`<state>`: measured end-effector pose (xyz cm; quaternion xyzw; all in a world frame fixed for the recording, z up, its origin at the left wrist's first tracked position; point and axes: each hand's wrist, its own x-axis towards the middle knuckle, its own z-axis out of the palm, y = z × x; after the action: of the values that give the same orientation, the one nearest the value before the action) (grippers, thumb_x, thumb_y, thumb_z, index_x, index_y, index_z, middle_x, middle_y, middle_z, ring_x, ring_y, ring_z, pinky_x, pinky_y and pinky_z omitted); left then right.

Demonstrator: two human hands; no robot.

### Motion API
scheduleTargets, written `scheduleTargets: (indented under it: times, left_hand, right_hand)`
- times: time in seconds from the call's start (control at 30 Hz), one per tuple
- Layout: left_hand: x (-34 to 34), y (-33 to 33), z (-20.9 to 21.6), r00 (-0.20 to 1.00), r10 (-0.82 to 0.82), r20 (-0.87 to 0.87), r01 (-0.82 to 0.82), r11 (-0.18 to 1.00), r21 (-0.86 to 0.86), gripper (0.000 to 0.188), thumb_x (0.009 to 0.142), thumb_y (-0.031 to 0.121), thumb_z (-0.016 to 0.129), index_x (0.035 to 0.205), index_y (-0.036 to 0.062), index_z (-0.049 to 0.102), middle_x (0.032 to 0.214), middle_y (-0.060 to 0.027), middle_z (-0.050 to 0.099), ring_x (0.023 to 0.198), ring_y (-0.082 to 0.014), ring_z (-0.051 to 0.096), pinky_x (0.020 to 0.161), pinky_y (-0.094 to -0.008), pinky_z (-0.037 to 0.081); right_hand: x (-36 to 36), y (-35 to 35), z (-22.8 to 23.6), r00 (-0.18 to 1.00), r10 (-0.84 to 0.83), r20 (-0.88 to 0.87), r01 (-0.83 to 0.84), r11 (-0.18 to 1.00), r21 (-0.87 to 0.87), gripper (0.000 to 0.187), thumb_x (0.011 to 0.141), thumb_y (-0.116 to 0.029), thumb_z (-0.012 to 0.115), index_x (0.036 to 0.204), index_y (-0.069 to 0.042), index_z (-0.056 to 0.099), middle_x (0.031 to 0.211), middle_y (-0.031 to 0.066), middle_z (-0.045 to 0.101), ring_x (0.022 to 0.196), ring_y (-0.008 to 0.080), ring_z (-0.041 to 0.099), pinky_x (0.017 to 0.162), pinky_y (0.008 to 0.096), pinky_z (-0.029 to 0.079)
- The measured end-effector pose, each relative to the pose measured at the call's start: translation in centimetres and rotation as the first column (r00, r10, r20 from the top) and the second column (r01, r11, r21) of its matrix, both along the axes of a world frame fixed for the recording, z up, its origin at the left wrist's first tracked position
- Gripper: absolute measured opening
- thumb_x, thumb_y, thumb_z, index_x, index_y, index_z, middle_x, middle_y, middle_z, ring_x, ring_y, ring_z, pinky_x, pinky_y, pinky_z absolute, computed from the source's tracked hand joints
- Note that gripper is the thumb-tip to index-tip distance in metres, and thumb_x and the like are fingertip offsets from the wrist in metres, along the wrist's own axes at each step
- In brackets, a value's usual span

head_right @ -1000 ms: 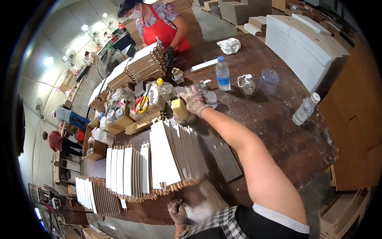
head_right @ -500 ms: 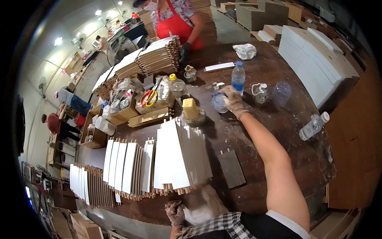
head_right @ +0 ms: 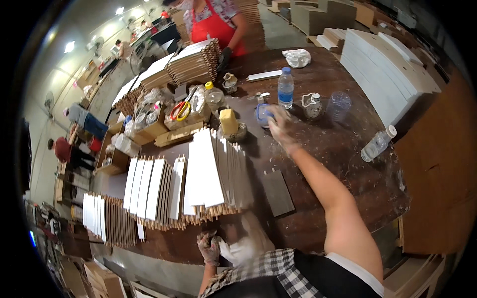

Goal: The person applies adhesive from a small container onto the edges of wooden slats and panels using a brush and a sponge by hand.

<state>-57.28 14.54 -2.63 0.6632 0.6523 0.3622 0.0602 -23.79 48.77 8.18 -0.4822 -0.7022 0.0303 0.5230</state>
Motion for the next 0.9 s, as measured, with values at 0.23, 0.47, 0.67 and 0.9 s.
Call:
scheduleTargets:
  times: [0.23, 0.47, 0.67, 0.9]
  left_hand:
    - [-0.4, -0.4, -2.0, 0.993, 0.026, -0.113, -0.02, 0.998, 0.051, 0.022, 0.083, 0.012, 0.061, 0.104, 0.0058, 0.063, 0.104, -0.0133, 0.062, 0.103, -0.0361, 0.055, 0.096, -0.0465, 0.039]
    - [0.1, 0.1, 1.6, 0.886, 0.004, 0.464, 0.017, 0.999, -0.041, 0.019, 0.085, 0.0, 0.055, 0.099, 0.0008, 0.067, 0.096, -0.0099, 0.066, 0.091, -0.0217, 0.062, 0.082, -0.0318, 0.048]
    - [1.8, -3.8, 3.8, 0.475, 0.213, 0.854, -0.156, 0.975, -0.156, 0.022, 0.086, -0.003, 0.049, 0.102, -0.0023, 0.064, 0.099, -0.0079, 0.065, 0.093, -0.0156, 0.06, 0.086, -0.0277, 0.048]
    - [4.0, -5.7, 8.6, 0.181, 0.161, 0.97, 0.153, 0.97, -0.19, 0.049, 0.098, 0.038, 0.045, 0.133, 0.0038, 0.044, 0.116, -0.0096, 0.059, 0.095, -0.0194, 0.062, 0.082, -0.0309, 0.051]
  right_hand:
    - [-1.7, -21.2, -5.1, 0.971, 0.051, 0.232, 0.048, 0.914, -0.403, 0.055, 0.075, -0.027, 0.071, 0.124, -0.011, 0.054, 0.134, 0.0134, 0.046, 0.123, 0.0385, 0.04, 0.101, 0.048, 0.036]
    - [0.2, -22.2, -5.3, 0.907, 0.202, 0.37, 0.082, 0.776, -0.626, 0.071, 0.064, -0.026, 0.071, 0.131, -0.018, 0.049, 0.144, 0.014, 0.035, 0.127, 0.0418, 0.034, 0.101, 0.0487, 0.037]
    - [3.4, -24.7, 2.9, 0.659, 0.264, -0.705, -0.751, 0.168, -0.639, 0.065, 0.062, -0.024, 0.067, 0.123, -0.003, 0.057, 0.128, 0.0133, 0.056, 0.12, 0.0248, 0.051, 0.102, 0.0377, 0.037]
    - [-8.0, -26.8, 5.3, 0.392, 0.77, -0.503, -0.841, 0.079, -0.535, 0.071, 0.063, -0.032, 0.07, 0.128, -0.007, 0.055, 0.137, 0.016, 0.047, 0.126, 0.0303, 0.044, 0.105, 0.0441, 0.037]
